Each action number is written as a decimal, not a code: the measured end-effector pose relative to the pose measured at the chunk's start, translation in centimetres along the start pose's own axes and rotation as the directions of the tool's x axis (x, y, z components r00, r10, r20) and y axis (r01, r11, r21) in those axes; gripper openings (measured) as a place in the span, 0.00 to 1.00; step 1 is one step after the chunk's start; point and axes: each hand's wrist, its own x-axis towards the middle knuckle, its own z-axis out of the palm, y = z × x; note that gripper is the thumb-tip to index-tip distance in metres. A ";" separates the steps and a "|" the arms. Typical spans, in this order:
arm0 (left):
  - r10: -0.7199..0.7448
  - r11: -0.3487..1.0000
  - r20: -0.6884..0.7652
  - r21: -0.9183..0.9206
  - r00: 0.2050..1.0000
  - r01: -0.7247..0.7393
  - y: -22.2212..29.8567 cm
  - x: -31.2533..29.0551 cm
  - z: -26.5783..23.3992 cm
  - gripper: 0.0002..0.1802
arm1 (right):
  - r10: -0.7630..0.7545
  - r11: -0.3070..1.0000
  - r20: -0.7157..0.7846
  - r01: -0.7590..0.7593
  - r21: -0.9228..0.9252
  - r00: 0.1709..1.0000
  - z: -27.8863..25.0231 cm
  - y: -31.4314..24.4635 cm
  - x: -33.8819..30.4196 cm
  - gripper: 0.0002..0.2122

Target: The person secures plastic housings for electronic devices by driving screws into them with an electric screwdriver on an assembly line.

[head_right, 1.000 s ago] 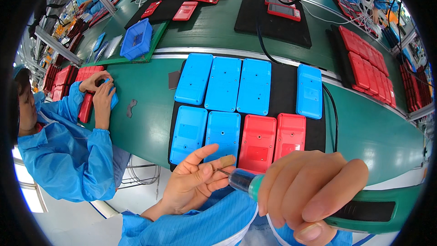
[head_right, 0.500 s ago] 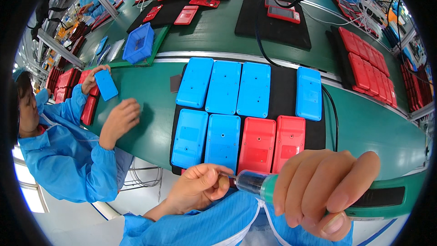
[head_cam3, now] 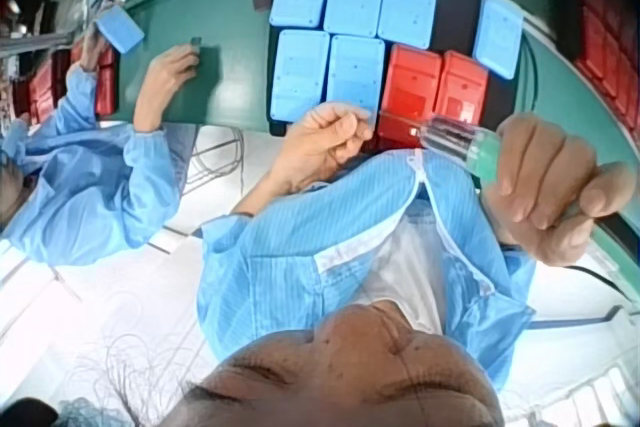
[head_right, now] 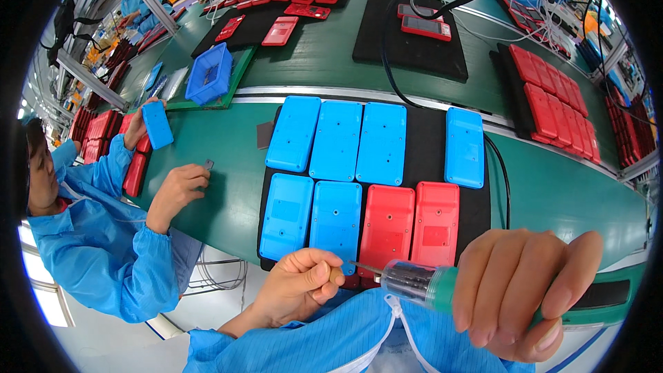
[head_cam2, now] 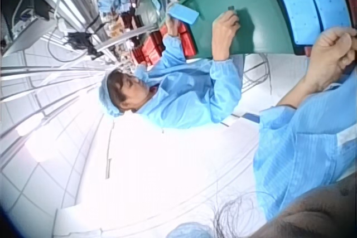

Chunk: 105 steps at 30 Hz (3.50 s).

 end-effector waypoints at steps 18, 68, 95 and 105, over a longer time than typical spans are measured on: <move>0.012 0.992 0.160 -0.125 0.987 0.008 -0.5 0.9 -0.6 0.17 | 0.050 0.998 0.169 -0.057 0.037 0.984 1.5 1.6 0.2 0.08; 0.160 0.839 0.102 0.511 0.982 -0.190 -1.8 -0.4 -4.2 0.18 | 0.340 0.894 0.423 -0.148 -0.424 0.840 3.4 6.1 1.8 0.09; 0.162 0.980 0.150 0.095 0.975 -0.177 -0.8 -2.9 -5.8 0.12 | 0.156 0.985 0.376 -0.171 0.007 0.914 5.8 5.4 1.3 0.09; 0.122 0.989 0.135 -0.105 0.983 -0.108 -0.7 -2.2 -5.9 0.14 | 0.189 0.977 0.466 -0.213 0.000 0.864 6.6 5.7 1.4 0.08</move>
